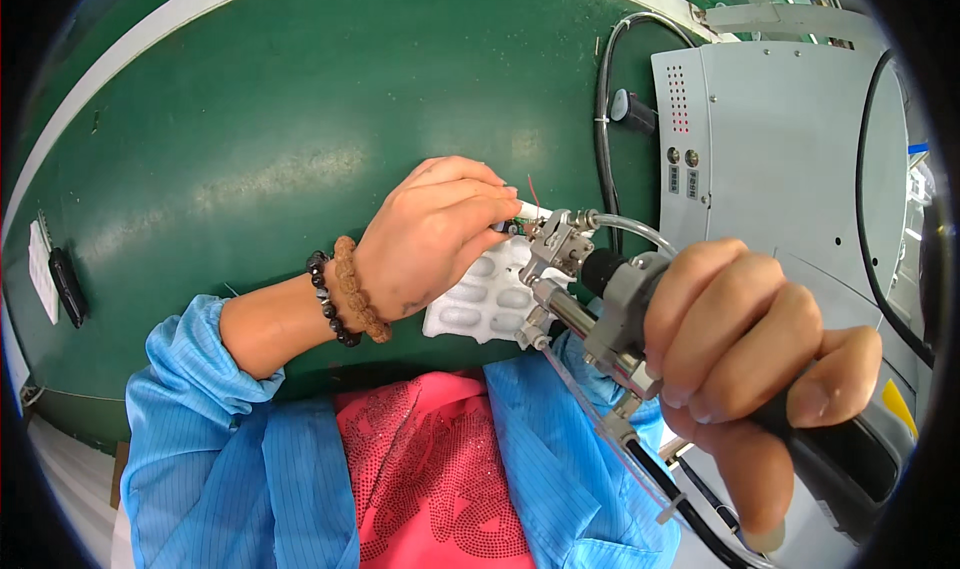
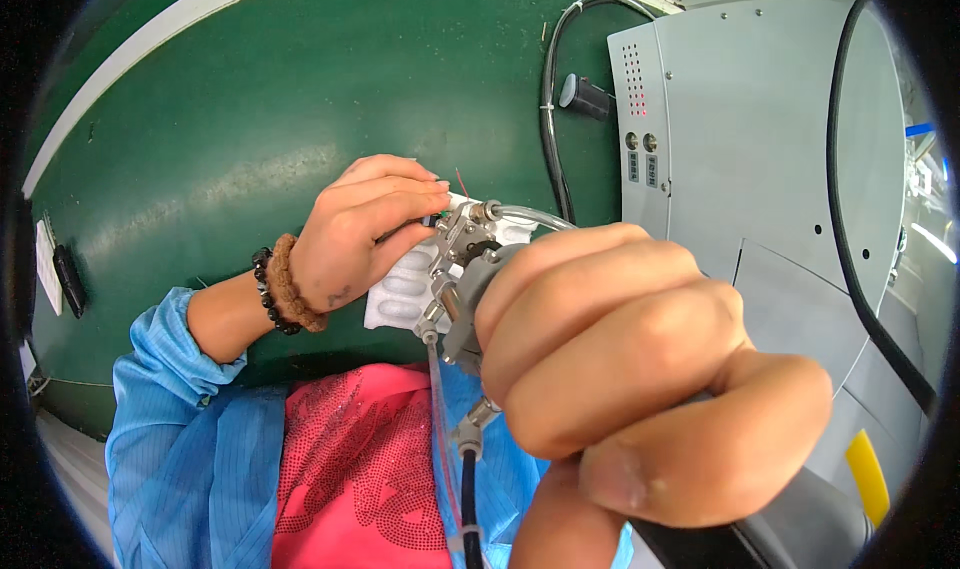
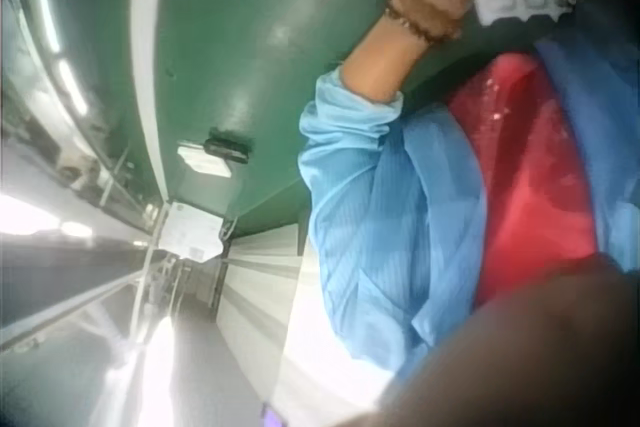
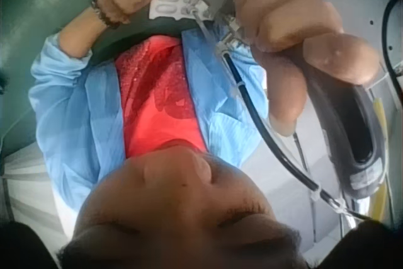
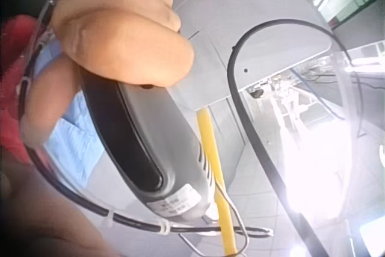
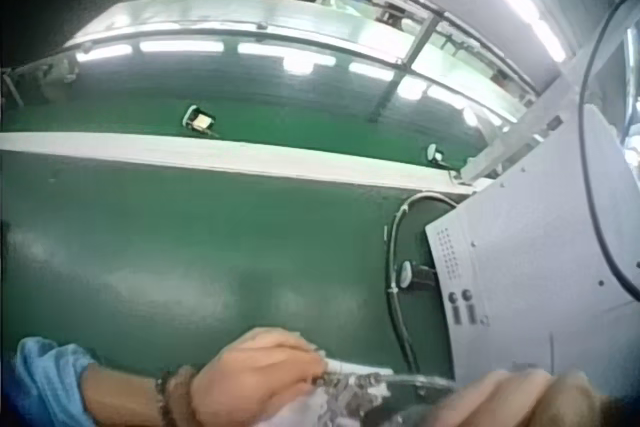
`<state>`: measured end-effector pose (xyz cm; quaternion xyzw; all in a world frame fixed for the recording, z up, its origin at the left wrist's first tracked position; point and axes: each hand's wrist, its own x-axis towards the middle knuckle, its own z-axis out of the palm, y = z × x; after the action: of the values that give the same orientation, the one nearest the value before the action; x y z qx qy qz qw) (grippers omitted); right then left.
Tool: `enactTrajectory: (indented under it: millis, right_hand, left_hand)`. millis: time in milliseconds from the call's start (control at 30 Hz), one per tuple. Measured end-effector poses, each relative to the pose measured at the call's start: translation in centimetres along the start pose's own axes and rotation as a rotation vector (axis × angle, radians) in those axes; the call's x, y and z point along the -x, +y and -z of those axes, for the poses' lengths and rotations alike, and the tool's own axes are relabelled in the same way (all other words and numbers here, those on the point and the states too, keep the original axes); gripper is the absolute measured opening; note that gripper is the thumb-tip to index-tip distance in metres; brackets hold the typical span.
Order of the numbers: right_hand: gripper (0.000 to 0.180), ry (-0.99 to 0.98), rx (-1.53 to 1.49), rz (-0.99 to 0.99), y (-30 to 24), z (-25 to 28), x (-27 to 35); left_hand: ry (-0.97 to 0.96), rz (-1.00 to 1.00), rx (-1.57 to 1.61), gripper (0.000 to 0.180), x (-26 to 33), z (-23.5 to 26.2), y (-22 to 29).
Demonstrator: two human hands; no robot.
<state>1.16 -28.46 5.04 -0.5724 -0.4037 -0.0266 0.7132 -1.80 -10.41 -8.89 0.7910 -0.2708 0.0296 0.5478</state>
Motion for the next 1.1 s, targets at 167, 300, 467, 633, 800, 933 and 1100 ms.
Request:
enactTrajectory:
  millis: [167, 300, 467, 633, 800, 933, 1100]
  right_hand:
    - [0.054, 0.011, 0.023, -0.03, -0.3, 0.3, 0.1]
    - [0.049, 0.07, 0.013, 0.054, -2.9, 1.0, 0.9]
    - [0.053, 0.055, -0.086, 0.124, -9.6, 1.8, 2.4]
    - [0.056, 0.052, -0.128, 0.143, -8.3, 2.4, 2.9]
    - [0.055, 0.047, -0.148, 0.182, -7.7, 1.6, 2.5]
    - [0.054, 0.033, -0.114, 0.171, -7.8, 1.3, 2.0]
    - [0.054, 0.051, -0.126, 0.21, -7.1, 1.4, 2.4]
  left_hand:
    - [-0.008, -0.006, 0.011, 0.032, -0.3, 0.0, 0.2]
    - [-0.004, -0.049, 0.02, 0.031, -0.2, -0.3, -0.2]
    - [0.116, -0.012, 0.043, 0.028, -0.6, 1.6, 1.4]
    - [0.086, 0.224, -0.047, 0.029, -0.9, 9.1, 2.6]
    - [0.54, 0.342, -0.482, 0.041, -4.8, 22.4, -4.9]
    - [0.526, 0.281, -0.758, 0.04, -4.8, 28.3, -9.4]
    - [0.104, 0.15, -0.817, 0.041, -8.1, 26.0, -13.0]
